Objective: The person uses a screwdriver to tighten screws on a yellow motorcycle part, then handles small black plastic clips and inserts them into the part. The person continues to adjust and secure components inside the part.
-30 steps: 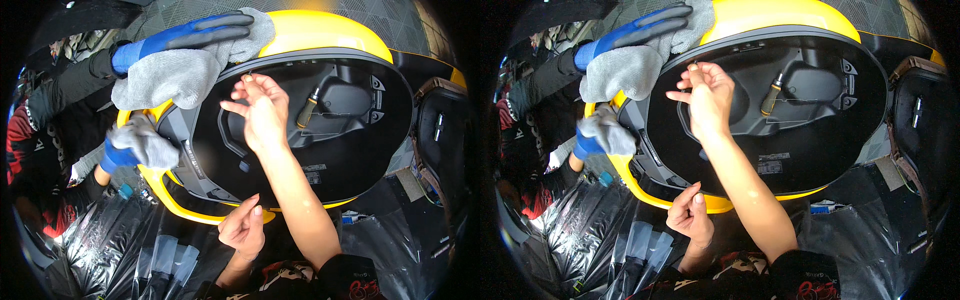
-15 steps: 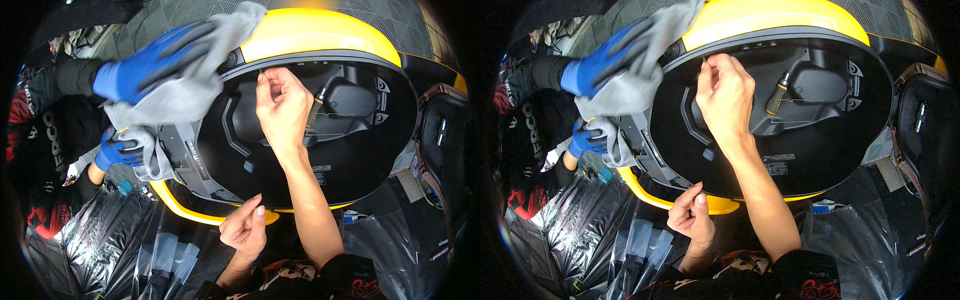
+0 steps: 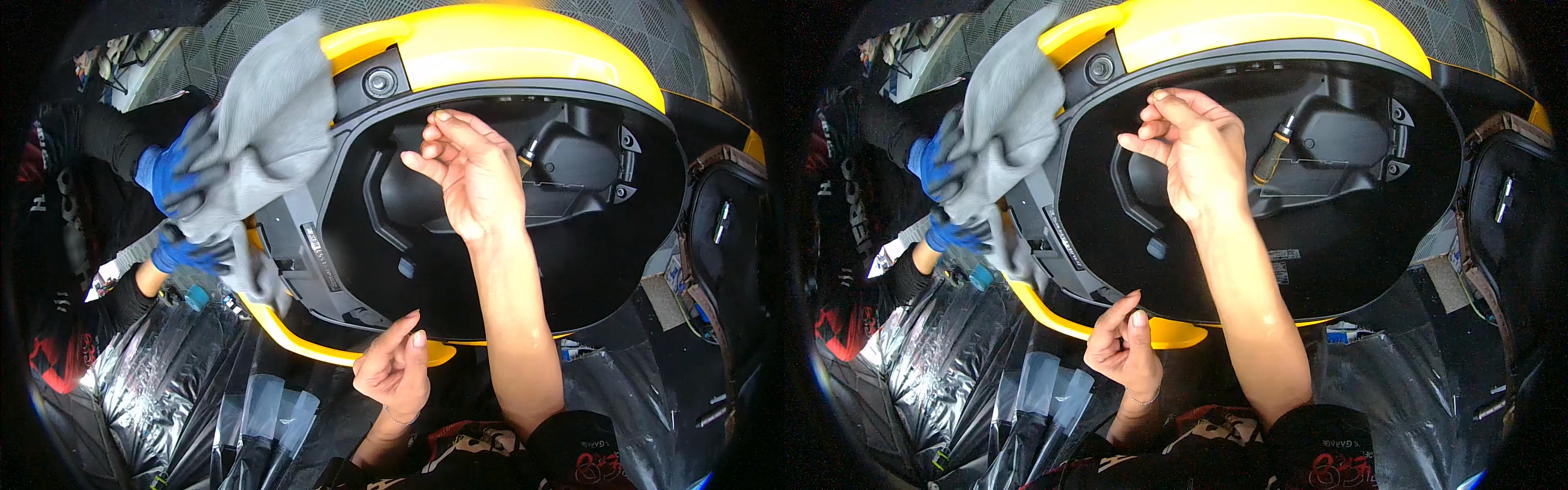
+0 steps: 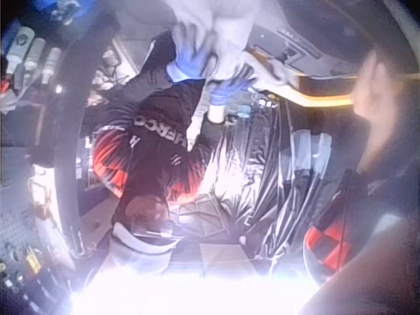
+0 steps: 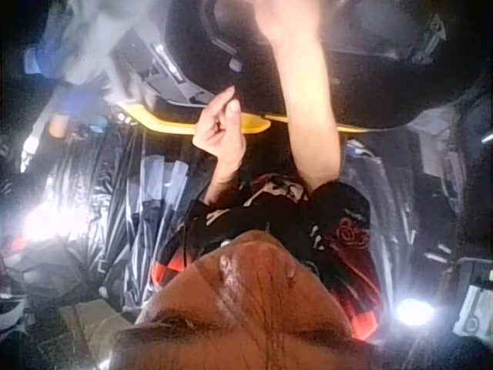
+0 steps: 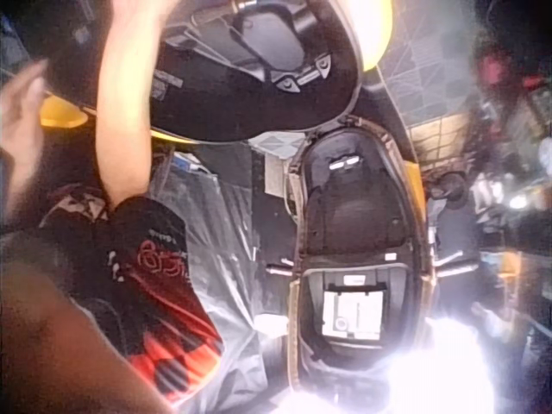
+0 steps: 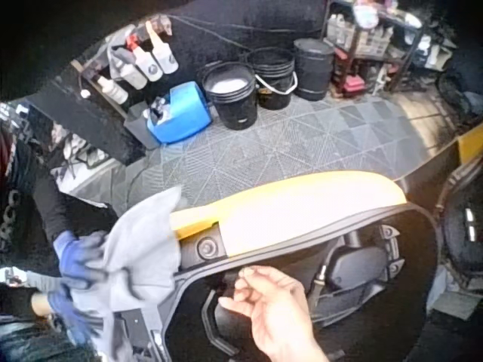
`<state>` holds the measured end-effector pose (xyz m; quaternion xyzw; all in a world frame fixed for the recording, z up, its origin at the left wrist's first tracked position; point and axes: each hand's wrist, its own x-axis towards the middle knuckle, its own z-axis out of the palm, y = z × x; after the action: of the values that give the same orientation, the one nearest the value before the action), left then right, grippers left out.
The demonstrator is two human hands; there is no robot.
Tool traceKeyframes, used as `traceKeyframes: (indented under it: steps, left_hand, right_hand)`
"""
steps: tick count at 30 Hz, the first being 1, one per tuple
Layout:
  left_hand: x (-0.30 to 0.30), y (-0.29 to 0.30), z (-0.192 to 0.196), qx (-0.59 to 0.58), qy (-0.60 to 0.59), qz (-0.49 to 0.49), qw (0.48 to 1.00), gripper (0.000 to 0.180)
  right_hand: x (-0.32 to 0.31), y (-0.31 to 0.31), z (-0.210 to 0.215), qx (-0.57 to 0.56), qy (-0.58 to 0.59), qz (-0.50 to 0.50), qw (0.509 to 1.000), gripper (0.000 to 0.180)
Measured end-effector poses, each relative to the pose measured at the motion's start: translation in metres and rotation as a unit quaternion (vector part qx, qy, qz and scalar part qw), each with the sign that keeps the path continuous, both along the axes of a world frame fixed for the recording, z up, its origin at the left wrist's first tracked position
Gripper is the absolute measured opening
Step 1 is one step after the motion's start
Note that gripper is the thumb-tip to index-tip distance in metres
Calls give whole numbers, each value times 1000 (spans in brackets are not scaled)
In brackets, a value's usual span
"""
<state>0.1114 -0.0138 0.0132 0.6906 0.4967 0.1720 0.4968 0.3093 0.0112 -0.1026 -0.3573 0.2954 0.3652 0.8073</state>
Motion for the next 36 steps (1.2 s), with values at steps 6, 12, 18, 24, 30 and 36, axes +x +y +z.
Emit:
traceKeyframes:
  steps: [6, 12, 18, 24, 30, 36]
  left_hand:
    - [4, -2, 1, -18, 13, 8, 1000, 21]
    - [2, -2, -1, -24, 11, 10, 1000, 22]
    - [1, -3, -2, -40, 7, 11, 999, 23]
    - [1, -6, -3, -58, 6, 9, 998, 24]
    - [3, -9, 0, -64, 12, 14, 998, 22]
    - [-5, -9, -2, -52, 6, 7, 999, 23]
  right_hand:
    - [-15, 15, -3, -410, -390, 68, 822, 9]
    - [-13, 10, -3, -403, -439, 79, 799, 9]
    - [1, -7, -11, 8, -31, 22, 999, 13]
    - [-4, 0, -11, -13, -49, -7, 999, 9]
    - [-18, 20, -13, -228, -307, -18, 924, 10]
    - [-13, 6, -22, -230, -340, 48, 911, 10]
